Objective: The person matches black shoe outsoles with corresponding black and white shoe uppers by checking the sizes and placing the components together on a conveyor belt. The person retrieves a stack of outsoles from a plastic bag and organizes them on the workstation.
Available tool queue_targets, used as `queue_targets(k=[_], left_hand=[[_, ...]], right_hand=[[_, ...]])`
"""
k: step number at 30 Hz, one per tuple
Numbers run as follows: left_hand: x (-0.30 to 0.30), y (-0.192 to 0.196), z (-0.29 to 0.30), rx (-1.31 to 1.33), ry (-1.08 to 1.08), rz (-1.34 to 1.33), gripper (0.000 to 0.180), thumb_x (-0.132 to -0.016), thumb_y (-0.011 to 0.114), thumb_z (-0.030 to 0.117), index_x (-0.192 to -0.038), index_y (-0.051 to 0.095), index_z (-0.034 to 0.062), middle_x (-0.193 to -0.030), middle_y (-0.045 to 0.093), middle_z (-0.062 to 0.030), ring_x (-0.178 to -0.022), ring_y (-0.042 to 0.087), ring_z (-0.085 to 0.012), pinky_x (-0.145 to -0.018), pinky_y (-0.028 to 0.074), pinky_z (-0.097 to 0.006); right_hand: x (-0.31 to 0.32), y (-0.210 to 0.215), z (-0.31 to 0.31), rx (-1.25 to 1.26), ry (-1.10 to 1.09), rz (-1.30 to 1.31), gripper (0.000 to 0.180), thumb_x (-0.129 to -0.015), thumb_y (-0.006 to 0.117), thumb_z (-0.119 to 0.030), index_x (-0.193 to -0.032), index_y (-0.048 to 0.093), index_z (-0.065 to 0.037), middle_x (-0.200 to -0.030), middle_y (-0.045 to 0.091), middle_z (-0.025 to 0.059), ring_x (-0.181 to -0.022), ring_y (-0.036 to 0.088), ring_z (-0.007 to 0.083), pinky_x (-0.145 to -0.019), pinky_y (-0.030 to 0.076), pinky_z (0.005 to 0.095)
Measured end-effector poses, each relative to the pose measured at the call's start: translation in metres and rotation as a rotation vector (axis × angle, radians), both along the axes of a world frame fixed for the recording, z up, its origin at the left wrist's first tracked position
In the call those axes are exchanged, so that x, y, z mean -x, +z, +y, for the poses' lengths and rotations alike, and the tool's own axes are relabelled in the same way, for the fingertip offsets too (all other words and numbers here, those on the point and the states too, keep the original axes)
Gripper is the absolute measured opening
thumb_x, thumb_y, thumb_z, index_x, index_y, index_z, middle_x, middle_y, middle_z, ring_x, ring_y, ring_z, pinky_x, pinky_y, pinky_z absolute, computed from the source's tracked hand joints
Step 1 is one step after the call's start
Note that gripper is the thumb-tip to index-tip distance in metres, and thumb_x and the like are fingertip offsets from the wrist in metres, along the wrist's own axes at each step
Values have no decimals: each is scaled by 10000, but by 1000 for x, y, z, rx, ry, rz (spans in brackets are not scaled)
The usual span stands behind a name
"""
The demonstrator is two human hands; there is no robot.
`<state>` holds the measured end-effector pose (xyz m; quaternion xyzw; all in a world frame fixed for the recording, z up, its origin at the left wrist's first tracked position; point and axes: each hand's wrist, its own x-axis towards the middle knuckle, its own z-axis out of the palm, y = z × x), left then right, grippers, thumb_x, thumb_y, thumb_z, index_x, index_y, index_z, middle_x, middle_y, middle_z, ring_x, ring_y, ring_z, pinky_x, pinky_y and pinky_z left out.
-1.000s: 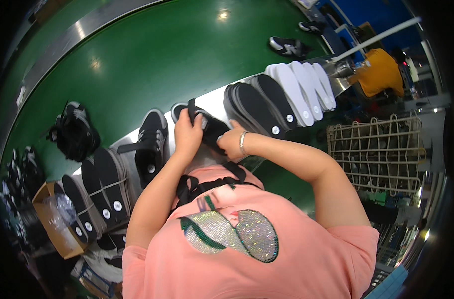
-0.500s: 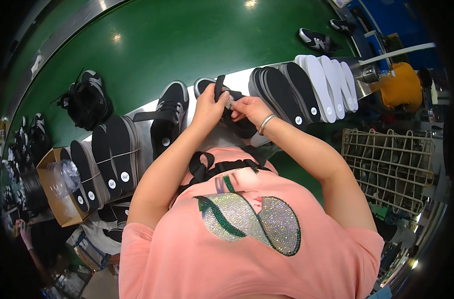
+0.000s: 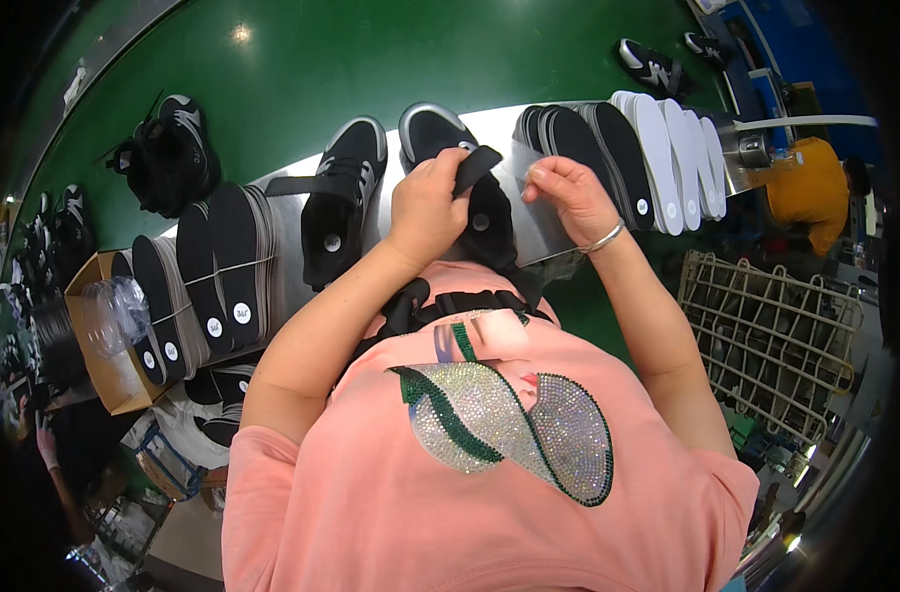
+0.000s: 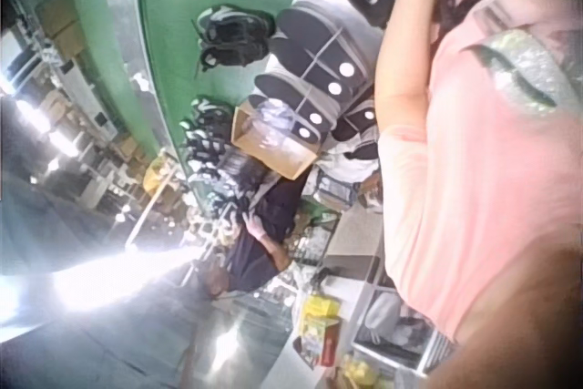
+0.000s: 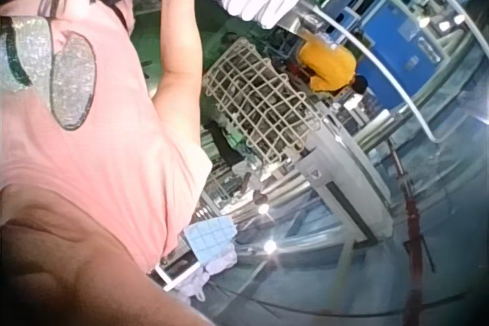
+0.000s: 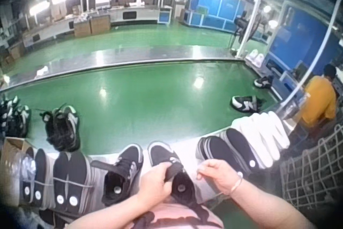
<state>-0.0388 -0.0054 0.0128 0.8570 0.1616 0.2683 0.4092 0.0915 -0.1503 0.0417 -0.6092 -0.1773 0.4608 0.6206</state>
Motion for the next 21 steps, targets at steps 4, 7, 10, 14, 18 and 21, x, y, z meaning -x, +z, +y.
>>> queue_targets(k=[4, 7, 10, 14, 18, 21], left_hand=[[-6, -3, 3, 15, 34, 31, 202, -737, 586, 119, -901, 499, 39, -668, 567, -159, -620, 564, -322, -538, 424, -355], [-16, 0, 16, 231, 23, 224, 250, -757, 567, 161, -936, 480, 9, -711, 568, -181, -678, 569, -325, -596, 430, -361], [-15, 14, 17, 88, 29, 27, 351, -754, 568, 185, -1025, 447, -3, -928, 544, -191, -866, 533, -305, -728, 415, -362], [-2, 59, 13, 256, -144, 69, 492, -698, 643, 232, -1079, 436, 1, -926, 542, -137, -784, 528, -205, -670, 435, -289], [17, 57, 10, 400, -333, -25, 200, -761, 555, 128, -904, 526, -10, -764, 598, -152, -696, 598, -231, -645, 470, -303], [43, 58, 27, 481, -244, 63, 121, -758, 524, 96, -828, 551, 1, -732, 597, -147, -669, 595, -238, -607, 457, -303]], right_hand=[[4, 14, -2, 38, -16, -156, 145, -796, 557, -152, -796, 573, -7, -698, 572, 33, -678, 519, 90, -694, 402, 217], [10, 19, -1, 70, 30, -263, 150, -799, 553, -151, -798, 574, -2, -707, 573, 28, -680, 513, 80, -687, 399, 208], [17, 22, 3, 122, 91, -482, 136, -784, 559, -143, -784, 572, -8, -692, 577, 30, -659, 523, 126, -710, 394, 232], [27, 36, 15, 104, 139, -893, 112, -765, 546, -134, -780, 573, -26, -690, 582, 46, -689, 547, 202, -909, 306, 373], [39, 43, 22, 32, 236, -1032, 88, -752, 554, -94, -802, 574, -25, -733, 580, 62, -712, 557, 205, -938, 272, 415], [49, 39, 24, 131, 422, -1034, 86, -759, 542, -95, -824, 571, -46, -755, 573, 48, -758, 551, 200, -935, 270, 415]])
